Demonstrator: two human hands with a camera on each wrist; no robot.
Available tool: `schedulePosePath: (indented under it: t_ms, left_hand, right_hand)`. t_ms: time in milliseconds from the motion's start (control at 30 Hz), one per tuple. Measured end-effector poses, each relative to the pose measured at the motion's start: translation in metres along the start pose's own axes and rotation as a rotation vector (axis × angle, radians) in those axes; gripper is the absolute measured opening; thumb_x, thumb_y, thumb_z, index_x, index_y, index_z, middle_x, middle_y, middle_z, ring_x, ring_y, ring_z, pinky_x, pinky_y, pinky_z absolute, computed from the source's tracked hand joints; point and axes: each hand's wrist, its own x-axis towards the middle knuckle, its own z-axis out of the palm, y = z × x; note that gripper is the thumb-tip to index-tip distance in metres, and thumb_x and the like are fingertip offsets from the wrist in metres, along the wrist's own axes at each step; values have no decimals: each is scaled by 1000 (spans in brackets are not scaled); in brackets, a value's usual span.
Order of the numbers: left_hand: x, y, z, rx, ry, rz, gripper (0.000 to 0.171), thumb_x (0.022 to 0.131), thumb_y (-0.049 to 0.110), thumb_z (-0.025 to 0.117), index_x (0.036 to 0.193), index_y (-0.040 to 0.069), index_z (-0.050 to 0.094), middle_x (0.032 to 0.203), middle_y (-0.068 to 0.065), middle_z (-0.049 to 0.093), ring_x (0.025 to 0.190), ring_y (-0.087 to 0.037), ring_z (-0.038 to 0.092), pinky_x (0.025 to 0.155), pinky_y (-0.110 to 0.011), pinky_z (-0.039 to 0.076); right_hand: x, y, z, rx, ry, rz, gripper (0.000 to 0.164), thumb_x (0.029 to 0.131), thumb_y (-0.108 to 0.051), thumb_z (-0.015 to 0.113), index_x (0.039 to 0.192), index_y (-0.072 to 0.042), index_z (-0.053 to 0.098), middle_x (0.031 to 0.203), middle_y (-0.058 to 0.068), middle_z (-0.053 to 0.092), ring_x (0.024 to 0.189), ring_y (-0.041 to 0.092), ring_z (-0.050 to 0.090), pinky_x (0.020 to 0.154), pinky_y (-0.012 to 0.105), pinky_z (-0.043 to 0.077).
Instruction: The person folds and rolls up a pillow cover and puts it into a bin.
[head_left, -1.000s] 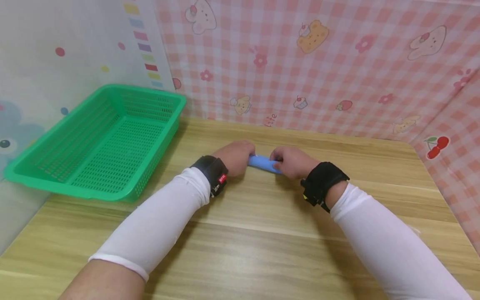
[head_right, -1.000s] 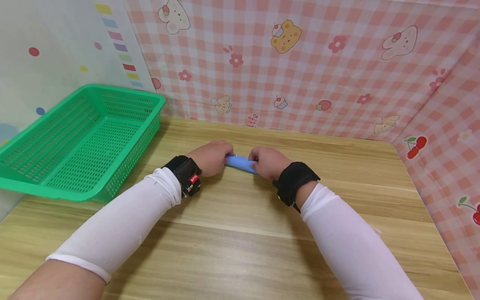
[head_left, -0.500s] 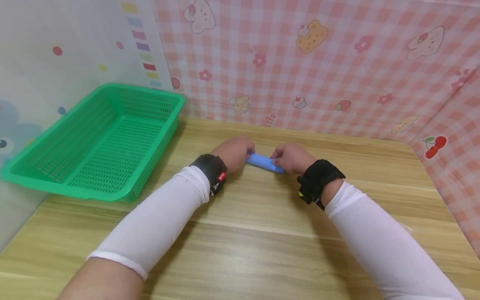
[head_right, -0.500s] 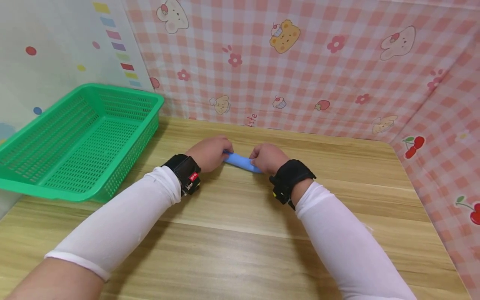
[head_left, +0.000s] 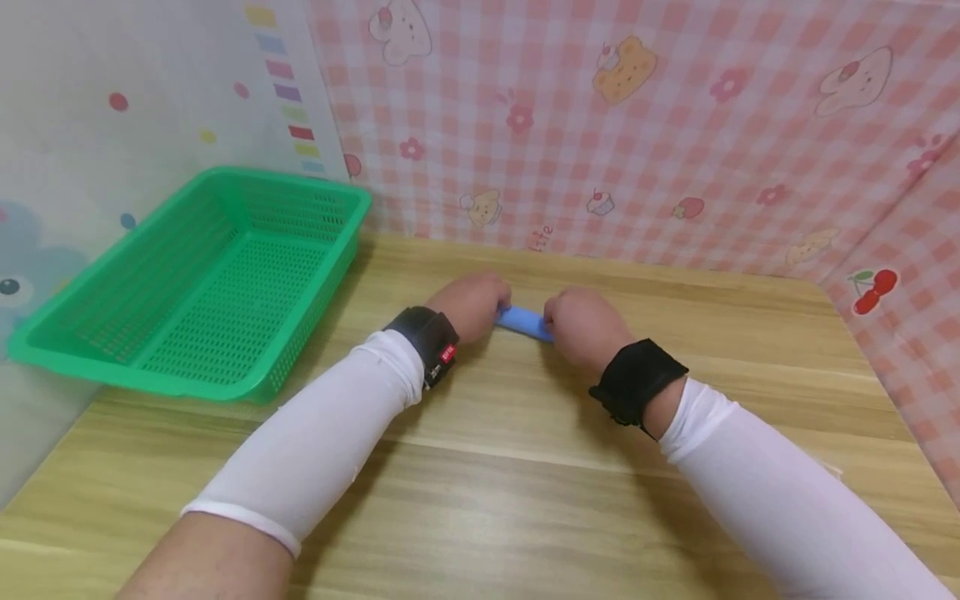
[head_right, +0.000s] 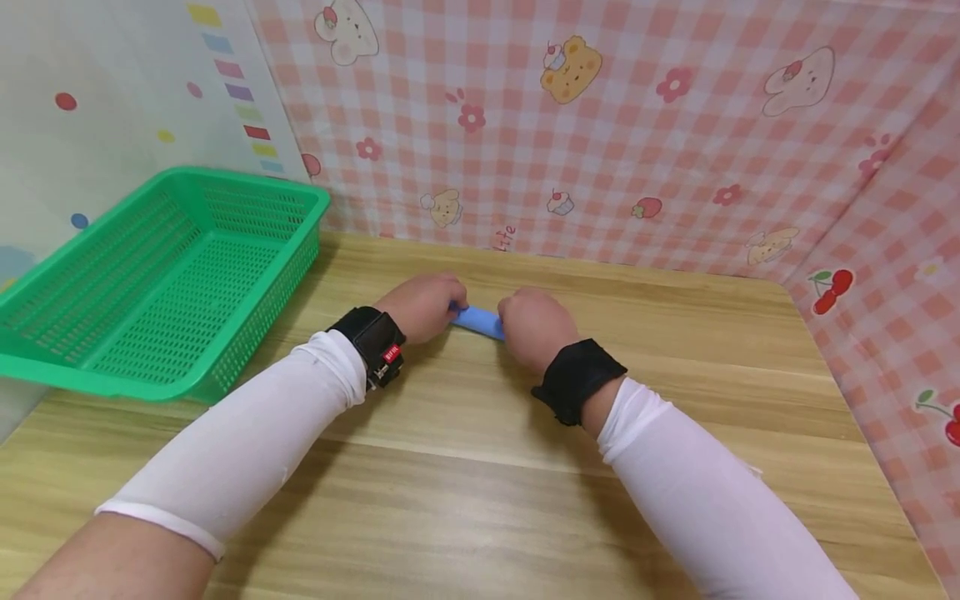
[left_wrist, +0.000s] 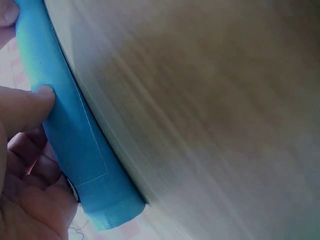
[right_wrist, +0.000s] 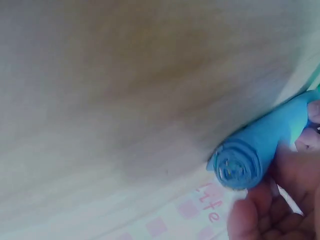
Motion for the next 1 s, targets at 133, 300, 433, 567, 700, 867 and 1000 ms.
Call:
schedulePosePath:
  t_ms: [133, 300, 433, 567, 700, 867, 1000]
  left_hand:
    - [2, 0, 0, 22, -13, 3, 17, 102, 9, 63, 116, 10, 73, 115, -4, 69, 109, -21, 65, 100, -34, 54]
    - [4, 0, 0, 34, -36, 4, 19, 101, 10, 65, 118, 10, 72, 118, -4, 69, 110, -21, 66, 101, -34, 54]
    - [5, 1, -2, 33, -42, 12, 20, 100, 9, 66, 119, 8, 72, 119, -6, 70, 112, -23, 67, 102, -36, 54]
    - [6, 2, -3, 46, -49, 21, 18, 98, 10, 70, 116, 8, 71, 117, -6, 69, 110, -23, 66, 102, -36, 54]
    - [9, 2, -2, 55, -40, 29, 13, 96, 9, 73, 109, 9, 70, 110, -5, 69, 102, -22, 65, 96, -35, 54]
    - [10, 5, -2, 54, -32, 22, 10, 95, 7, 74, 103, 9, 69, 104, -4, 68, 96, -21, 63, 91, -36, 54]
    - [15, 3, 1, 72, -43, 19, 9, 96, 9, 73, 103, 10, 69, 102, -3, 67, 95, -21, 62, 90, -35, 54]
  right_hand:
    - [-2, -1, 1, -23, -2, -46, 11, 97, -11, 71, 93, -3, 76, 83, 7, 67, 74, 21, 57, 75, 39, 54]
    - [-1, 3, 4, 12, -16, -39, 10, 96, -10, 73, 99, -2, 77, 93, 10, 73, 81, 22, 64, 82, 41, 58]
    - [1, 8, 4, 53, -25, -22, 15, 96, -12, 75, 106, -2, 78, 102, 12, 77, 88, 23, 69, 87, 44, 60]
    - [4, 14, 6, 85, -38, -18, 16, 96, -15, 74, 107, -3, 78, 100, 11, 76, 85, 23, 66, 86, 43, 59]
    - [6, 18, 6, 103, -52, -23, 18, 98, -15, 72, 111, -3, 77, 102, 11, 76, 88, 24, 67, 89, 44, 58]
    - [8, 21, 4, 110, -85, -23, 20, 99, -14, 71, 116, -3, 75, 105, 12, 76, 91, 25, 67, 91, 45, 58]
    - [9, 22, 4, 114, -111, -15, 23, 98, -13, 72, 118, -3, 74, 107, 12, 76, 93, 25, 68, 93, 45, 57]
